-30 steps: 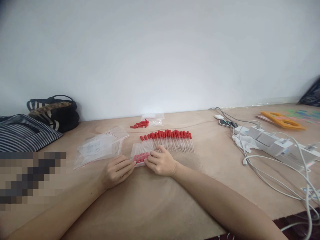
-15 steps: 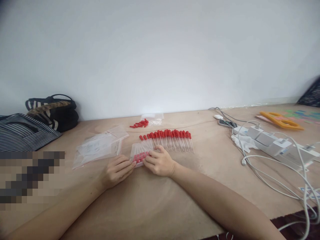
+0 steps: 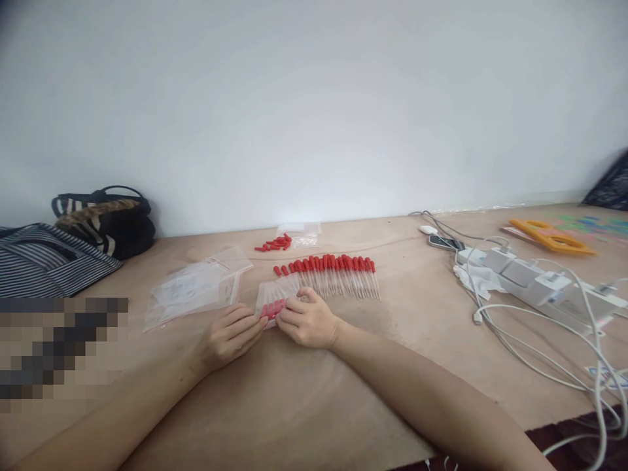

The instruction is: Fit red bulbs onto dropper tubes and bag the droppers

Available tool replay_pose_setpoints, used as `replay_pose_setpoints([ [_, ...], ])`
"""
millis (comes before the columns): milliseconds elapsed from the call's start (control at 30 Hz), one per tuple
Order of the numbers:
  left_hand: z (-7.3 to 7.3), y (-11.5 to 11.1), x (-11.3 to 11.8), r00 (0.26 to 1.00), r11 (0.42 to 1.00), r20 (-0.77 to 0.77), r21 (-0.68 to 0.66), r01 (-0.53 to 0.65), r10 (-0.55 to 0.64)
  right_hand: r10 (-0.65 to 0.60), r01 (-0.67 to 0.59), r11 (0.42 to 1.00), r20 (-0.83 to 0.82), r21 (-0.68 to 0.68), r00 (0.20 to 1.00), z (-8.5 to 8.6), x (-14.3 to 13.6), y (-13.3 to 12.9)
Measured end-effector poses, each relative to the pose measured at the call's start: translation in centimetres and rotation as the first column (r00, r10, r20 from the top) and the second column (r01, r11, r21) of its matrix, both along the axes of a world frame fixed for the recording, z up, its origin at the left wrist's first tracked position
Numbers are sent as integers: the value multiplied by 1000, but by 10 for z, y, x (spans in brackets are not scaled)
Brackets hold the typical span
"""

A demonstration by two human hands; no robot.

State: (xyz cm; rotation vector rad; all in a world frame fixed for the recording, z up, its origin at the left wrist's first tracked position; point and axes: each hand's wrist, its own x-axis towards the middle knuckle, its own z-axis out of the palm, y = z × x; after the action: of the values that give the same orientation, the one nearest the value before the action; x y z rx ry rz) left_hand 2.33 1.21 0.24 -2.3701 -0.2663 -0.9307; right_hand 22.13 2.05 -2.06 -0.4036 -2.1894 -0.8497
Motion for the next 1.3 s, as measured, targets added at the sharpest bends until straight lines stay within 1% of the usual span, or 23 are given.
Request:
replay_pose_setpoints([
  [100, -1, 1, -5, 1000, 1000, 0, -15, -4, 4, 2, -2, 1000, -24, 5, 1000, -1, 1, 0],
  [267, -7, 2, -10, 1000, 1000, -10, -11, -14, 14, -6, 5, 1000, -84, -10, 996, -1, 1, -1],
  [467, -10, 3, -9, 1000, 1000, 9, -10, 14, -14, 0, 0, 1000, -37, 3, 999, -1, -3, -2],
  [667, -11, 1, -12, 999, 1000, 43, 8, -29, 28, -1, -2, 1000, -80, -31, 997, -2, -4, -1],
  [900, -12, 3, -10, 1000, 1000, 16, -4, 13, -12, -11, 9, 999, -59, -31, 998, -1, -10, -3],
  [1033, -12, 2, -9, 1000, 1000, -12, 18, 11, -11, -2, 1, 1000, -45, -22, 999, 0, -13, -4],
  [1133, -13, 0, -12, 1000, 999, -28, 37, -2, 3, -17, 16, 999, -33, -33, 999, 0, -8, -4],
  [1300, -12, -3, -19, 997, 995, -1, 62, -81, 82, -70, 68, 995, -23, -67, 997, -4, 14, 2],
])
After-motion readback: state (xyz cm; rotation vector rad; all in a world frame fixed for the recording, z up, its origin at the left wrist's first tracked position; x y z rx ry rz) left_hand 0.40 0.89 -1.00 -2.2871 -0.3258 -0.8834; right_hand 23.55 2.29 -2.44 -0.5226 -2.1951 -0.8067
